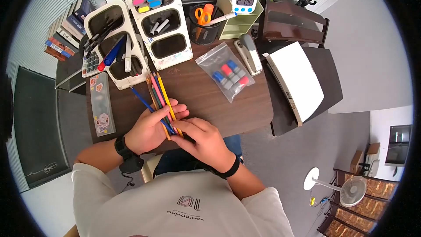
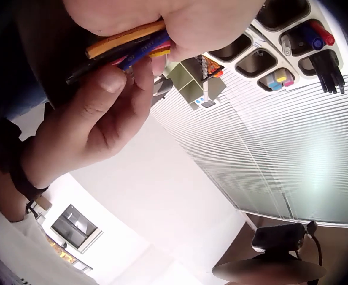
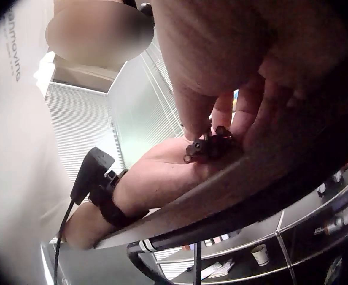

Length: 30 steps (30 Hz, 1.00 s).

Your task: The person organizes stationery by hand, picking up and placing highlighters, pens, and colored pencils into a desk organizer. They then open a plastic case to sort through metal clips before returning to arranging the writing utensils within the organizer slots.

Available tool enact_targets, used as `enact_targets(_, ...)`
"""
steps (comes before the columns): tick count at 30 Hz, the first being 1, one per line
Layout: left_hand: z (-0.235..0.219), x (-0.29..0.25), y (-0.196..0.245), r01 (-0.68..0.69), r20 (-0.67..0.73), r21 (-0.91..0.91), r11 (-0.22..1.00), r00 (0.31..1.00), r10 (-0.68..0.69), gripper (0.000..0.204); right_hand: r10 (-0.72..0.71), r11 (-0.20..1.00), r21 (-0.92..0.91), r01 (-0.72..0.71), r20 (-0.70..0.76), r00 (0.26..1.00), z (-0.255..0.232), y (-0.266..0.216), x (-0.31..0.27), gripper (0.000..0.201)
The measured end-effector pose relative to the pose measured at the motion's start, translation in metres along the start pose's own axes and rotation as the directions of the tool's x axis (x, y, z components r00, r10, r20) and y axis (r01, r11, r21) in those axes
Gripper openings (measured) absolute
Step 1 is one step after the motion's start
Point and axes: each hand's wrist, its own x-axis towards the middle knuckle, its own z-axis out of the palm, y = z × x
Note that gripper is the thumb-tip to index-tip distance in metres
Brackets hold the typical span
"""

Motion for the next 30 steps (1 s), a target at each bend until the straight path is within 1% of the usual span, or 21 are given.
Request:
enact_targets(1, 0.000, 0.000, 0.001, 0.008, -0.002, -0.006, 1.000, 1.000, -0.008, 0.028, 0.021, 0.998, 0.062, -0.022, 0.010, 1.000, -0.002, 0.000, -0.001, 0.036)
enact_targets(5, 0.000, 0.001, 0.002, 0.016, 0.023, 0.005, 1.000, 1.000, -0.016, 0.031, 0.001, 1.000, 0.030, -0.002, 0.017, 1.000, -0.007, 0.001, -0.007, 0.031)
enact_targets(7, 0.003, -0.001, 0.003, 0.026, -0.001, 0.026, 0.999, 1.000, -0.026, 0.034, 0.177, 0.975, 0.139, -0.173, -0.017, 0.984, -0.010, -0.004, -0.010, 0.028)
enact_targets(8, 0.004, -0.002, 0.003, 0.033, 0.000, 0.030, 0.999, 0.999, -0.033, 0.034, 0.182, 0.974, 0.141, -0.177, -0.023, 0.983, -0.013, -0.005, -0.012, 0.028)
enact_targets(10, 0.006, -0.002, 0.002, 0.032, -0.036, 0.041, 0.999, 0.999, -0.030, 0.041, 0.267, 0.958, 0.150, -0.245, -0.156, 0.951, -0.019, -0.004, -0.013, 0.027)
enact_targets(11, 0.006, -0.002, 0.003, 0.040, -0.035, 0.046, 0.998, 0.999, -0.038, 0.041, 0.255, 0.961, 0.169, -0.220, -0.230, 0.939, -0.018, 0.001, -0.011, 0.027)
enact_targets(13, 0.009, -0.006, 0.004, 0.052, -0.062, 0.132, 0.990, 0.997, -0.044, 0.046, 0.162, 0.986, 0.021, -0.163, -0.295, 0.942, -0.025, -0.002, 0.006, 0.028)
enact_targets(14, 0.011, -0.008, 0.005, 0.064, -0.062, 0.144, 0.988, 0.997, -0.055, 0.046, 0.109, 0.989, -0.058, -0.134, -0.317, 0.942, -0.028, -0.003, 0.017, 0.028)
enact_targets(15, 0.014, -0.008, 0.005, 0.059, -0.079, 0.158, 0.986, 0.996, -0.047, 0.047, 0.112, 0.989, -0.055, -0.138, -0.332, 0.937, -0.029, -0.005, 0.029, 0.028)
enact_targets(16, 0.016, -0.009, 0.005, 0.054, -0.094, 0.172, 0.984, 0.995, -0.038, 0.048, 0.113, 0.986, -0.080, -0.146, -0.323, 0.940, -0.028, -0.007, 0.040, 0.027)
enact_targets(18, 0.012, -0.008, 0.004, 0.055, -0.076, 0.170, 0.984, 0.996, -0.042, 0.049, 0.110, 0.982, -0.109, -0.153, -0.326, 0.939, -0.023, -0.001, 0.062, 0.025)
enact_targets(20, 0.011, -0.006, 0.003, 0.050, -0.056, 0.162, 0.985, 0.998, -0.042, 0.049, 0.007, 0.980, -0.186, -0.066, -0.300, 0.954, -0.013, 0.012, 0.081, 0.018)
enact_targets(21, 0.011, -0.006, 0.002, 0.053, -0.066, 0.135, 0.989, 0.997, -0.044, 0.047, 0.000, 0.970, -0.232, -0.071, -0.294, 0.956, -0.009, 0.012, 0.091, 0.013)
enact_targets(24, 0.008, -0.004, 0.001, 0.046, -0.064, 0.099, 0.994, 0.997, -0.040, 0.048, 0.022, 0.971, -0.221, -0.086, -0.275, 0.961, 0.004, 0.015, 0.115, 0.010)
enact_targets(26, 0.008, -0.005, 0.003, 0.037, -0.054, 0.091, 0.995, 0.998, -0.032, 0.049, 0.009, 0.969, -0.233, -0.077, -0.279, 0.960, 0.010, 0.015, 0.125, 0.011)
enact_targets(28, 0.010, -0.006, 0.004, 0.021, -0.092, 0.065, 0.998, 0.996, -0.015, 0.046, 0.021, 0.978, -0.194, -0.073, -0.257, 0.966, 0.013, 0.016, 0.131, 0.013)
enact_targets(29, 0.010, -0.006, 0.005, 0.022, -0.091, 0.068, 0.997, 0.996, -0.016, 0.046, 0.018, 0.986, -0.155, -0.059, -0.256, 0.966, 0.014, 0.016, 0.132, 0.014)
enact_targets(30, 0.010, -0.007, 0.006, 0.004, -0.099, 0.066, 0.998, 0.995, 0.003, 0.046, 0.018, 0.986, -0.156, -0.060, -0.259, 0.966, 0.014, 0.017, 0.133, 0.014)
